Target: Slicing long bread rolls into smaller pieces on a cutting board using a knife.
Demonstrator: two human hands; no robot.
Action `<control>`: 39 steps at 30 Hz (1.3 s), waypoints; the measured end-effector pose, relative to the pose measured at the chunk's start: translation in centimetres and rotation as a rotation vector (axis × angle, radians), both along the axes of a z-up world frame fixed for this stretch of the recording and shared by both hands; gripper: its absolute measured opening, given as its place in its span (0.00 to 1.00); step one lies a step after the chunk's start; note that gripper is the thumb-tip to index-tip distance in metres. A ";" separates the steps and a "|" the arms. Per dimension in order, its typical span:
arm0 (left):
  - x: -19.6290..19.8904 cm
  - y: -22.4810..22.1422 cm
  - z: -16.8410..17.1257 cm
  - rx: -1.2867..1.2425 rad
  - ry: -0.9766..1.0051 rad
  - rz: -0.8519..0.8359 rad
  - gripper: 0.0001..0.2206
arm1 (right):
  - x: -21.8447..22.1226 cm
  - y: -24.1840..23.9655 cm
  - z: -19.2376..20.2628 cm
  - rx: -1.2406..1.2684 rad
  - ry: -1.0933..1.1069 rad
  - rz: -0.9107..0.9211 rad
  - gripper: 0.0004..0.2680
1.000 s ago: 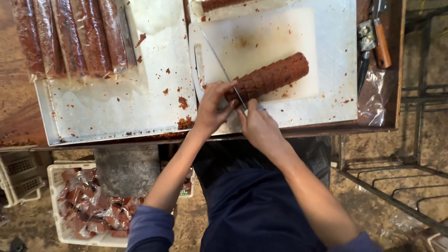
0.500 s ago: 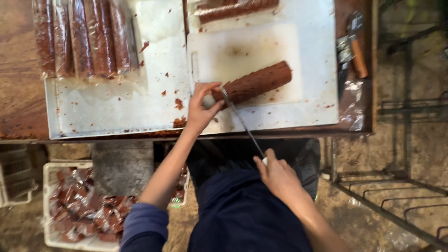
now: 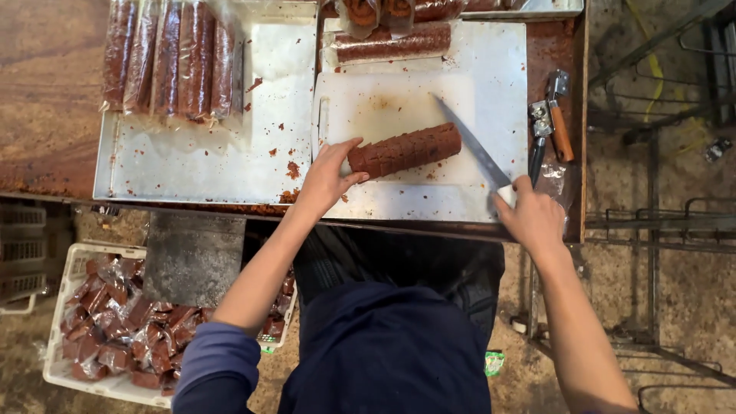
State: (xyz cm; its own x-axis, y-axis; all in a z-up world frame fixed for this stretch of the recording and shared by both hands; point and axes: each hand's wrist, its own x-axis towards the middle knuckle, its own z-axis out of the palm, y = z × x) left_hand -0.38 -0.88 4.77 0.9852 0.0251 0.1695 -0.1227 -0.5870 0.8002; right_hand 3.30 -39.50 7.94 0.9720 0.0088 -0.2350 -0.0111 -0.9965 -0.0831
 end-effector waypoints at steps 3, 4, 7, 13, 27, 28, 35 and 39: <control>0.0 -0.6 -0.3 0.058 0.119 -0.014 0.31 | 1.9 0.1 -1.4 -0.009 -0.061 0.101 0.16; 0.4 -0.8 0.0 0.083 0.168 -0.033 0.32 | 2.4 0.3 -1.9 -0.003 -0.147 0.147 0.16; 2.1 -1.4 0.1 0.180 0.242 -0.079 0.36 | 4.0 3.1 -1.4 -0.036 -0.336 0.248 0.20; 4.1 -2.8 -0.4 0.350 0.337 -0.085 0.39 | 7.0 11.5 -1.5 0.386 -0.056 0.236 0.33; -6.6 23.2 0.9 0.403 0.273 0.112 0.37 | -4.6 33.8 1.5 0.969 0.189 0.318 0.28; -7.2 24.2 0.4 0.373 0.325 0.100 0.35 | -5.0 34.7 0.3 0.874 0.198 0.379 0.27; -5.3 20.9 1.5 0.348 0.676 0.000 0.25 | -4.6 32.7 -5.1 0.765 -0.092 0.446 0.19; -3.8 20.0 4.7 0.411 0.804 -0.019 0.25 | -3.1 24.9 -1.3 1.003 -0.157 0.397 0.18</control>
